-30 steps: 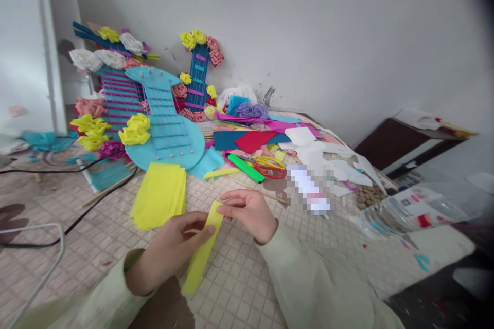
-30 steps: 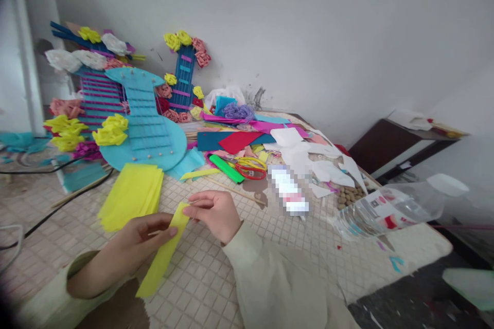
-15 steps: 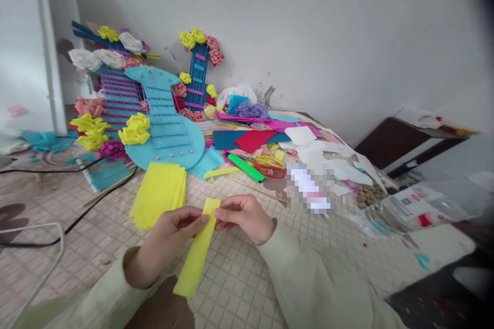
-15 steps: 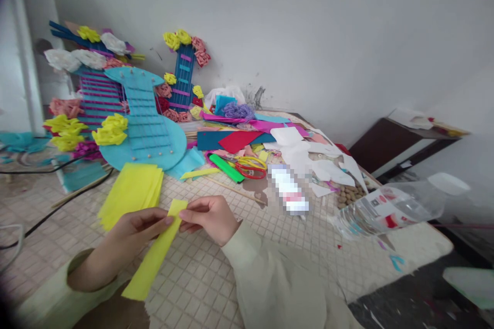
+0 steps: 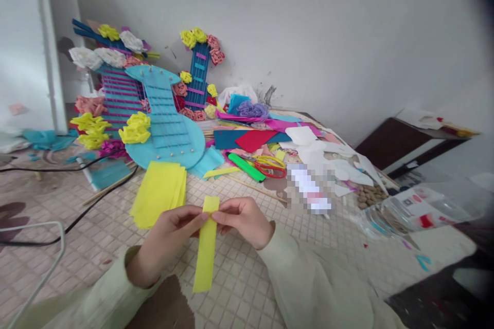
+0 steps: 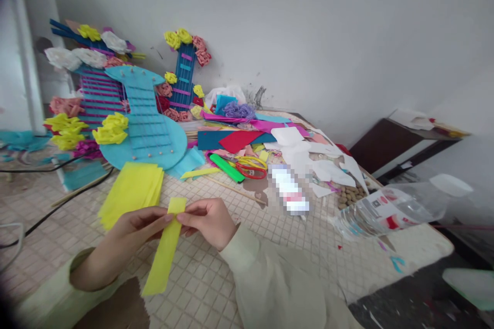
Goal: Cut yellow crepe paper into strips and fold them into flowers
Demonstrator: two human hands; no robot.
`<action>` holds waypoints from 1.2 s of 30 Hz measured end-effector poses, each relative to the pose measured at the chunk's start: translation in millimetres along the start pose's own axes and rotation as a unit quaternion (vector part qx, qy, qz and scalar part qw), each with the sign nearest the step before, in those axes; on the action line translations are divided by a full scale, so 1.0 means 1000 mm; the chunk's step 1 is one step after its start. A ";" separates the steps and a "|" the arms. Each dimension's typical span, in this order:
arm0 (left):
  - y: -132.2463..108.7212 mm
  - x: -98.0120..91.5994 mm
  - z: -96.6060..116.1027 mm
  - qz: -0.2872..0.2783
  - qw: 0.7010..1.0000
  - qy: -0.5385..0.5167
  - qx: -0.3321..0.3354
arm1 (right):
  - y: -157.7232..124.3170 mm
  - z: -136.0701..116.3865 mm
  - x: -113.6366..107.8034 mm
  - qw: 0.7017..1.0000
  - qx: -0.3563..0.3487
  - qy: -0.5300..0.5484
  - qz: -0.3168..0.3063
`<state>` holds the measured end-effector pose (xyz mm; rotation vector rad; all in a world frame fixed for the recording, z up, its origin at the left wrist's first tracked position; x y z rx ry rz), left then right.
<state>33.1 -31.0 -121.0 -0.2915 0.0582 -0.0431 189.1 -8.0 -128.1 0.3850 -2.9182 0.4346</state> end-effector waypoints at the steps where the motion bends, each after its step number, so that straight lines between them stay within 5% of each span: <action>1: 0.000 0.001 0.000 -0.006 1.000 0.000 -0.006 | 0.000 -0.001 0.000 1.000 -0.009 -0.003 0.008; 16: -0.001 0.001 -0.006 -0.088 0.993 0.023 -0.076 | 0.004 -0.005 -0.006 0.990 -0.100 -0.012 0.101; 36: -0.001 0.004 -0.004 -0.051 0.996 0.072 -0.027 | 0.006 -0.004 -0.006 0.995 -0.067 -0.016 0.073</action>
Point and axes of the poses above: each hand's wrist, its own y-axis towards the middle knuckle, its own x-axis out of the palm, z = x × y, the point moved 1 cm from there along y, towards the middle knuckle, and after that the axes turned 7 degrees about z, right-handed, at the moved point
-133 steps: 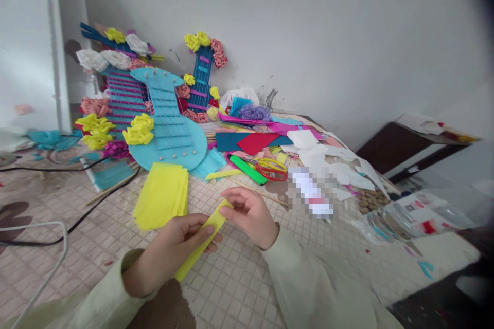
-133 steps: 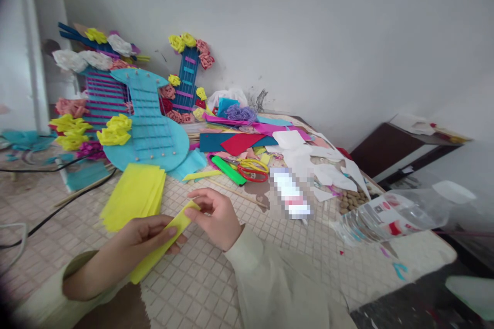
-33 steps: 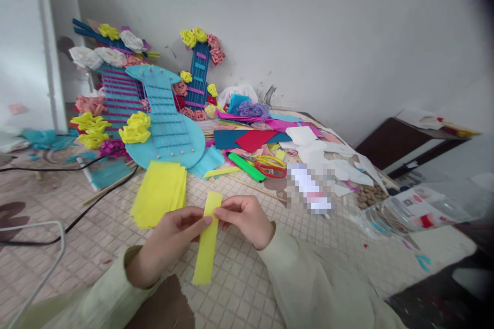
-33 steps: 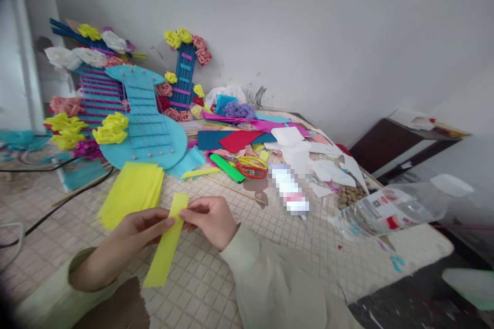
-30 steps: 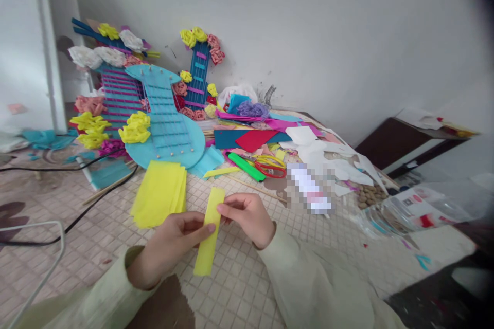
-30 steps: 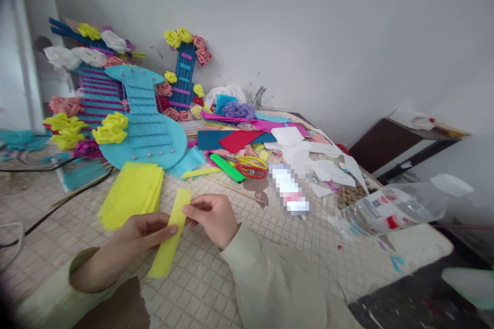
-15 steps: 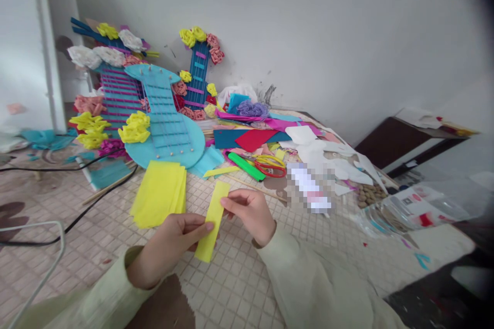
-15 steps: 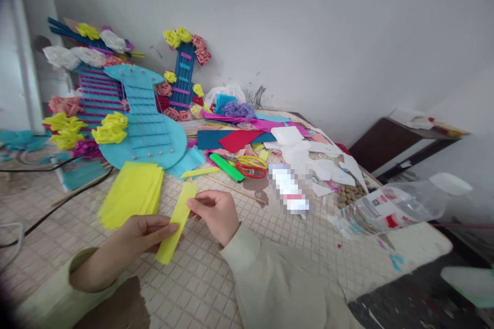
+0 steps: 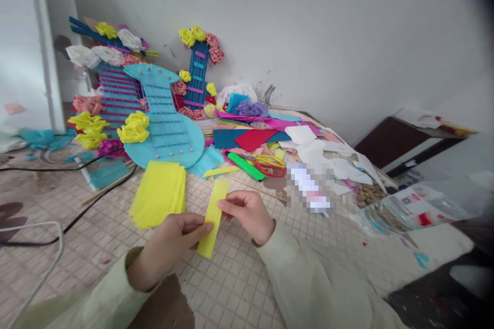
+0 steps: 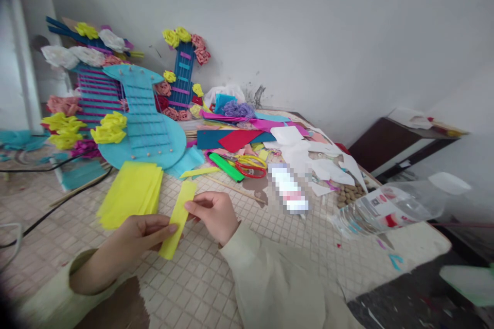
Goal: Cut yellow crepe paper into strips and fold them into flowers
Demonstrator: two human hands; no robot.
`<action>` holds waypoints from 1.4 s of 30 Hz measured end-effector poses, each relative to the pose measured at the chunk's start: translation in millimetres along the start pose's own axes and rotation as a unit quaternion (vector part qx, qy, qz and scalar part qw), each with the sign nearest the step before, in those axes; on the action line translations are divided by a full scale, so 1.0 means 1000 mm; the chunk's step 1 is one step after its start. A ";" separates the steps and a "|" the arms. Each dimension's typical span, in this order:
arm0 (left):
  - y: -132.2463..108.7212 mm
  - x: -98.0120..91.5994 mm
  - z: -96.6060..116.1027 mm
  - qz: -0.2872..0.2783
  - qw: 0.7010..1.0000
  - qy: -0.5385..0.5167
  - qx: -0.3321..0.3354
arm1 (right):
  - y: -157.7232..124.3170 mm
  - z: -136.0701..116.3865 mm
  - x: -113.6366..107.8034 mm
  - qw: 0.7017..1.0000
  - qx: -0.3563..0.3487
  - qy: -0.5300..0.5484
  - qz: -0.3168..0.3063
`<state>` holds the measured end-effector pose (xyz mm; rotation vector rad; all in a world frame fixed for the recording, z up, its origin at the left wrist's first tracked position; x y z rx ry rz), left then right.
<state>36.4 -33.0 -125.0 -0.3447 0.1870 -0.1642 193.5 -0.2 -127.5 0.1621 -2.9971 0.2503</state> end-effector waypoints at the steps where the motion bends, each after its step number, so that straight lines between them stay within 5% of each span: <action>1: 0.000 0.000 0.000 0.002 1.000 0.006 0.003 | 0.000 0.000 0.000 1.000 -0.003 0.000 0.003; 12: -0.002 -0.002 0.005 0.059 0.987 0.117 0.094 | -0.001 0.000 0.001 1.000 0.000 -0.005 -0.009; 42: -0.001 -0.005 0.009 0.070 0.990 0.099 0.077 | -0.006 0.000 0.004 0.997 0.041 -0.043 -0.042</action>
Point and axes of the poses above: each hand's wrist, its own y-axis towards the middle knuckle, its own x-axis out of the palm, z = x × y, the point moved 1 cm from there along y, towards the middle knuckle, and after that the axes turned 7 degrees about z, right-handed, at the moved point
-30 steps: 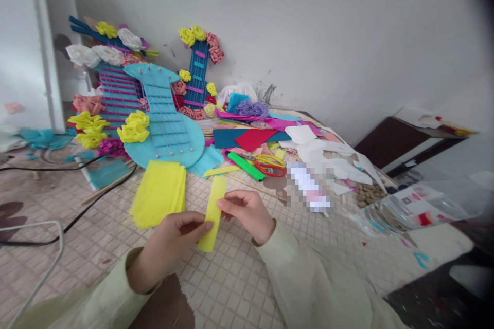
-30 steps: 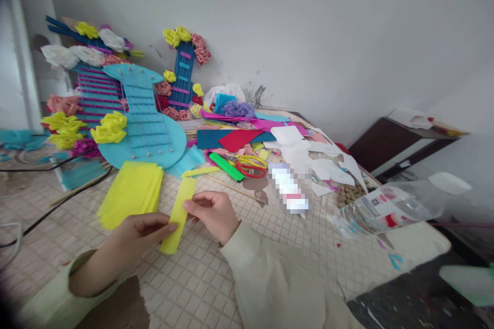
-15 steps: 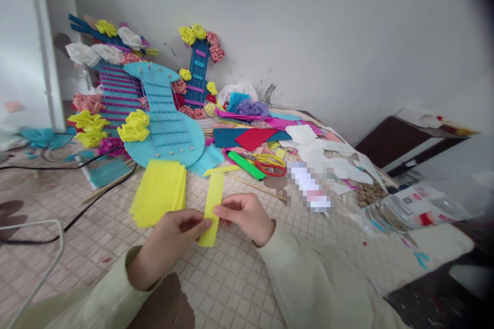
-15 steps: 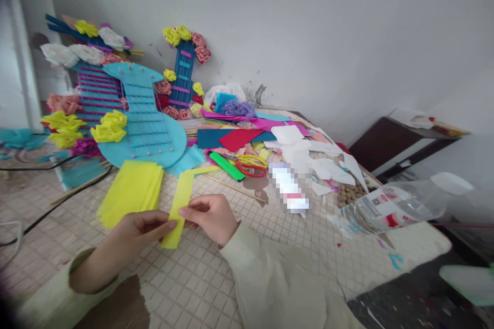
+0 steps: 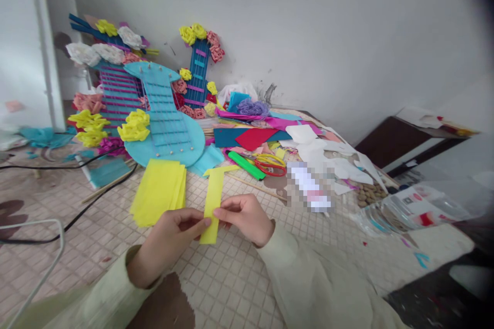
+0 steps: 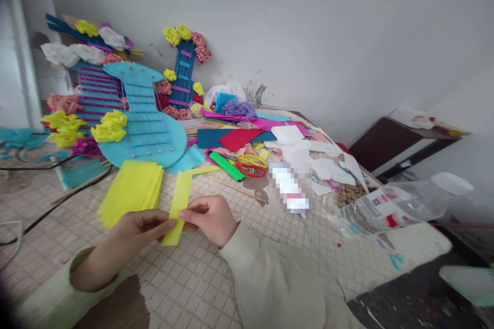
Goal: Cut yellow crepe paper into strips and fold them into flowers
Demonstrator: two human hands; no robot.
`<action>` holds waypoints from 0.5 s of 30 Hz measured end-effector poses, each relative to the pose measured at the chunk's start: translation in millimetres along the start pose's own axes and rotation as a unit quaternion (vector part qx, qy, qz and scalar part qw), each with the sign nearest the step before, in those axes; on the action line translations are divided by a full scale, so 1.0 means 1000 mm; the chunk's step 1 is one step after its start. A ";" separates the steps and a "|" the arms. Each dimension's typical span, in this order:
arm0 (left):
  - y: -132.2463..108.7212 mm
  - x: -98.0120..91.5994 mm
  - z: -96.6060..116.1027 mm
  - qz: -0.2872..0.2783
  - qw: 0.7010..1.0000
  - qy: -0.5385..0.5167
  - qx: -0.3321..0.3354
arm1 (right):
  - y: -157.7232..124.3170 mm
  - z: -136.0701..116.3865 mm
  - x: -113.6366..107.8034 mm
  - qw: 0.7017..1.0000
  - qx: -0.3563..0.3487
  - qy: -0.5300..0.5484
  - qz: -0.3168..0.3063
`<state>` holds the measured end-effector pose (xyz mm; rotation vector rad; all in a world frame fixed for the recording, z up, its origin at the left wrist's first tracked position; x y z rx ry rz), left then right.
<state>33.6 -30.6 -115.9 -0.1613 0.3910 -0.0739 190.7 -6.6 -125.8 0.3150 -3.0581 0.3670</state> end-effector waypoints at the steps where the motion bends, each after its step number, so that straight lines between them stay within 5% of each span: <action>1: 0.000 0.000 0.001 -0.004 1.000 -0.014 0.000 | 0.000 0.000 0.000 1.000 -0.001 0.003 -0.003; 8: -0.002 0.000 0.004 0.035 0.991 -0.129 0.001 | -0.006 0.005 0.007 0.991 0.033 0.003 -0.129; 15: -0.001 -0.001 -0.005 0.113 0.978 -0.171 -0.026 | -0.011 0.006 0.013 0.985 0.083 -0.001 -0.153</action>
Point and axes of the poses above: each hand's wrist, its own y-axis towards the middle knuckle, its own x-axis out of the palm, z = x × y, the point moved 1 cm from there along y, towards the middle knuckle, and after that the axes turned 7 degrees about z, right-handed, at the moved point
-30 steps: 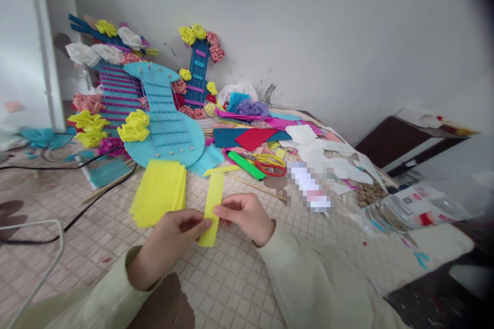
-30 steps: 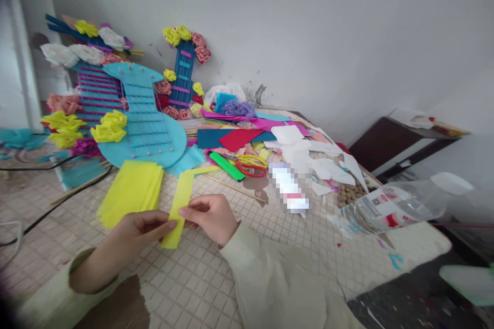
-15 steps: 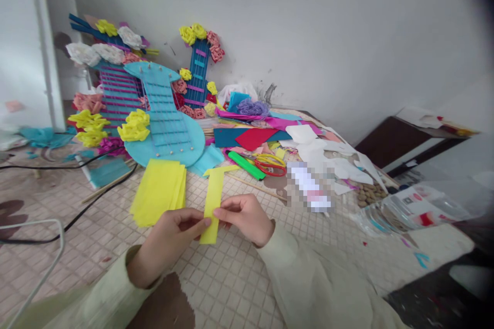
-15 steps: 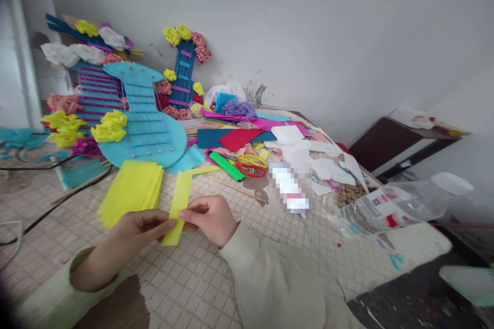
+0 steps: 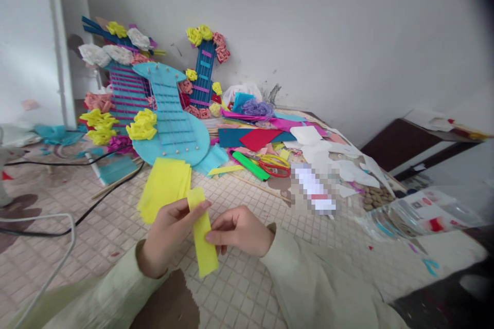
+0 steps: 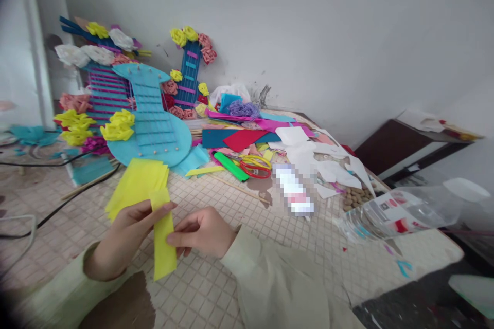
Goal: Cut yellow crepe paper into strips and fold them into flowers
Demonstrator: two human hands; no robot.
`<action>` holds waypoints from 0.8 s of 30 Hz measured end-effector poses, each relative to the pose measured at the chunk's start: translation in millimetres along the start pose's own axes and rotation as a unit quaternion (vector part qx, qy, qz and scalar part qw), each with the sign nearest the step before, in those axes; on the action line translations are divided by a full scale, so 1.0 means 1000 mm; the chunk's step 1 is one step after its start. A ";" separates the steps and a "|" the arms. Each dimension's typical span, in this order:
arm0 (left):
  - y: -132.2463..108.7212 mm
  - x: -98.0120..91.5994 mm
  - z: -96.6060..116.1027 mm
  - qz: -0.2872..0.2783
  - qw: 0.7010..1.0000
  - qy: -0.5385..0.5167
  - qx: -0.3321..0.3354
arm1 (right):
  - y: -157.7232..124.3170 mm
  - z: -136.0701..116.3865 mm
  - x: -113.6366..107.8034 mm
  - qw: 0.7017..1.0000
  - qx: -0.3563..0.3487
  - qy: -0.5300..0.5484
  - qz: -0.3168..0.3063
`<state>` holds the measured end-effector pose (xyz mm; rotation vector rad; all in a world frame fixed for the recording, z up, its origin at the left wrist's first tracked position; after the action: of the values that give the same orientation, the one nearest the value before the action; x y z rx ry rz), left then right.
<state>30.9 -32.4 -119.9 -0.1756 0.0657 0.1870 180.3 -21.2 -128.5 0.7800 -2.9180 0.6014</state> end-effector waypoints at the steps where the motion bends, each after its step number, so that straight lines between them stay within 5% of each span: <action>1: 0.002 -0.001 -0.002 0.015 1.000 -0.017 0.001 | 0.000 0.000 0.000 1.000 0.008 -0.003 -0.008; 12: 0.015 -0.016 0.002 0.110 0.985 -0.129 -0.019 | -0.005 0.004 0.002 0.995 0.003 -0.024 -0.094; 21: -0.003 0.006 -0.009 -0.065 0.996 -0.049 -0.039 | -0.003 0.004 0.003 0.997 -0.072 -0.042 0.004; 24: -0.003 0.006 -0.006 -0.053 0.993 -0.083 -0.060 | -0.003 0.003 0.003 0.996 -0.066 -0.054 -0.008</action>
<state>37.2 -35.8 -126.1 -0.2818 -0.1200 0.0984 179.4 -26.3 -129.4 0.8447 -3.0079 0.3718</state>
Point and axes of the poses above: each hand's wrist, its own y-axis towards the middle knuckle, its own x-axis out of the palm, z = x × y, the point moved 1 cm from there along y, towards the middle knuckle, and after that the axes turned 7 degrees about z, right-handed, at the moved point
